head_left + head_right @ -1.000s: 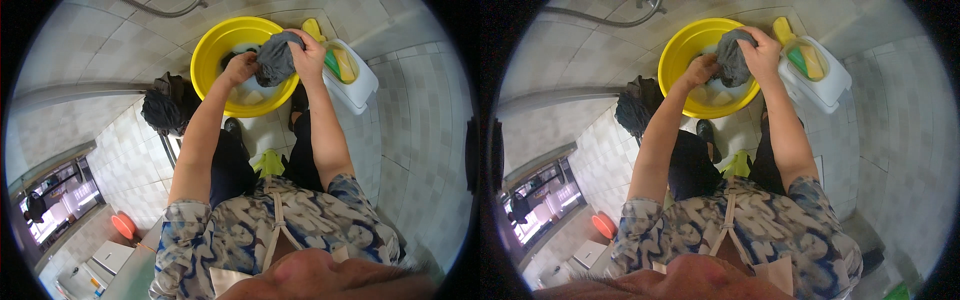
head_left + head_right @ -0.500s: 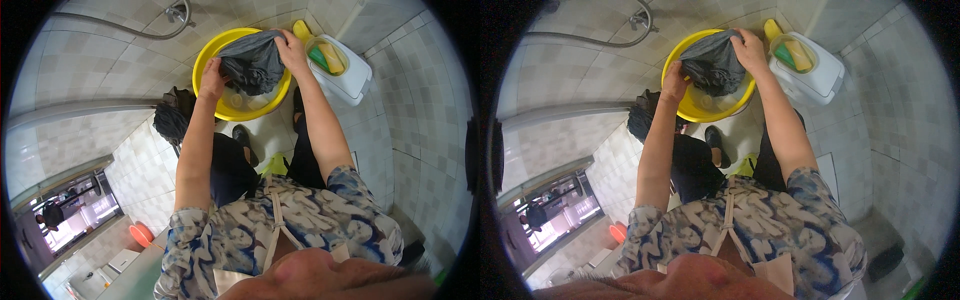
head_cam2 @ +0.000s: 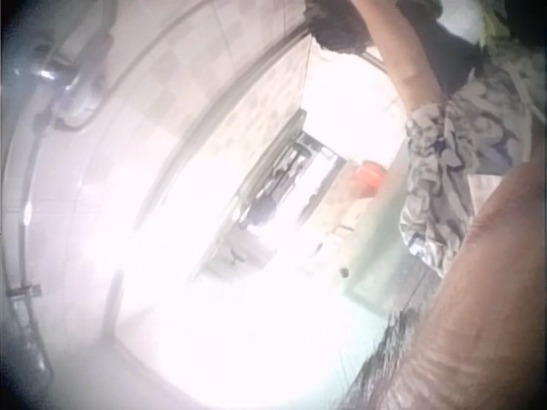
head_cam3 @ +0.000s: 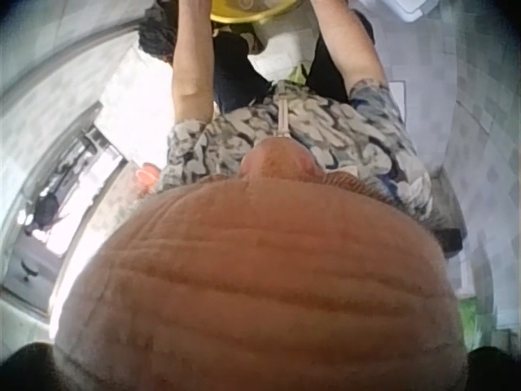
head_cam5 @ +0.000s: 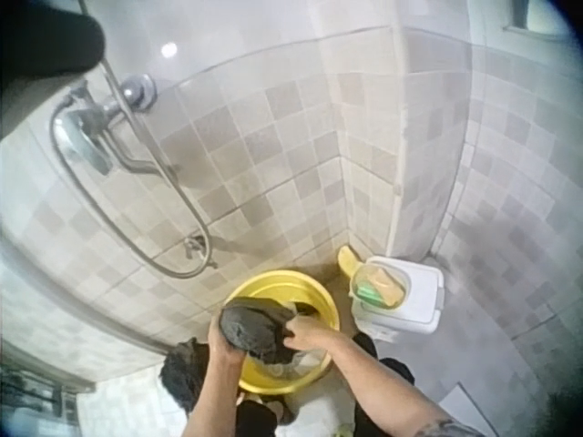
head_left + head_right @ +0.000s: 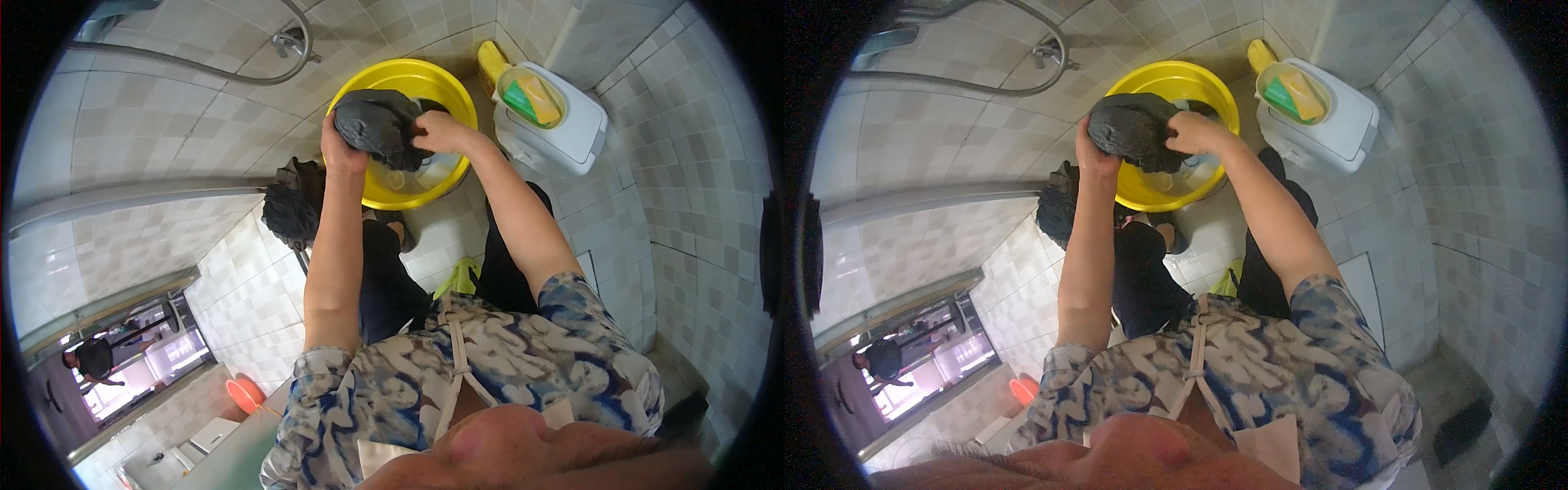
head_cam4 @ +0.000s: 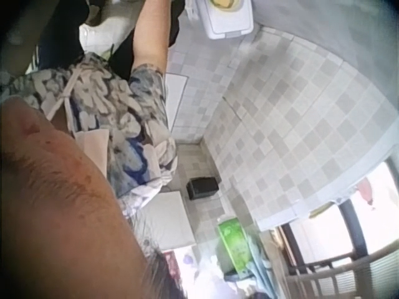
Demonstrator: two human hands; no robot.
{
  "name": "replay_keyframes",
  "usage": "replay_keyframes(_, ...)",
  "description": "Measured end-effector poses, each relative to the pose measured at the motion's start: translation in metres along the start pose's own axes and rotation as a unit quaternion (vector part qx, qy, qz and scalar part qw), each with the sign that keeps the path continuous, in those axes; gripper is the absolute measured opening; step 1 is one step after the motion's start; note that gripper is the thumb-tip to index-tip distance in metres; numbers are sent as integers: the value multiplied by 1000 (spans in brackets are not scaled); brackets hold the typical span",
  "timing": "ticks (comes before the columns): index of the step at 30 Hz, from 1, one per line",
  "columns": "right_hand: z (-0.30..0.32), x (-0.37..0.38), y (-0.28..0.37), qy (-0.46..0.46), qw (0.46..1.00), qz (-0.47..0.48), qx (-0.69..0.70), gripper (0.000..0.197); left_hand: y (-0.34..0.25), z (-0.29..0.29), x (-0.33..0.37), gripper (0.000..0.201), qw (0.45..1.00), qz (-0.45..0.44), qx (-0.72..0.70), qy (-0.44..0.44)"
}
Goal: The person washes clothes by hand, applying a bar of soap to individual garments, scrubbing them in a tub of soapy water, and wringing them out.
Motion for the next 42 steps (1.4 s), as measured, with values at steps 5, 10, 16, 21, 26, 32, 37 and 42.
replay_keyframes(5,-30,24,-5,-5,999,-21,-29,34,2,9,2,35,994,34,-94,47)
replay_keyframes(10,-13,40,5,-171,985,19,-1,21,6,20,12,34,976,53,-196,84)
replay_keyframes(16,28,43,8,-131,947,-4,293,20,3,40,21,34,972,47,-218,70)
replay_keyframes(21,-62,39,-11,-56,988,9,-147,32,-3,28,12,34,972,49,-219,70)
replay_keyframes(26,-53,51,3,-40,997,-29,-58,32,-26,18,-1,33,970,14,-232,70)
replay_keyframes(32,-55,49,3,-50,993,64,-85,36,-33,8,-8,34,953,25,-257,158)
replay_keyframes(37,-69,52,-23,65,995,-47,-60,38,-18,8,3,34,958,46,-251,128)
replay_keyframes(42,-22,40,29,-33,993,-24,111,30,-44,8,-8,44,960,30,-236,145)
Point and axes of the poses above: each hand's wrist, its own x-axis towards the middle knuckle, its own z-axis out of the back of the hand, y = z × x, the point moved 9 cm from there along x, towards the middle knuckle, and after that the axes turned 6 degrees about x, right-handed, at the moved point
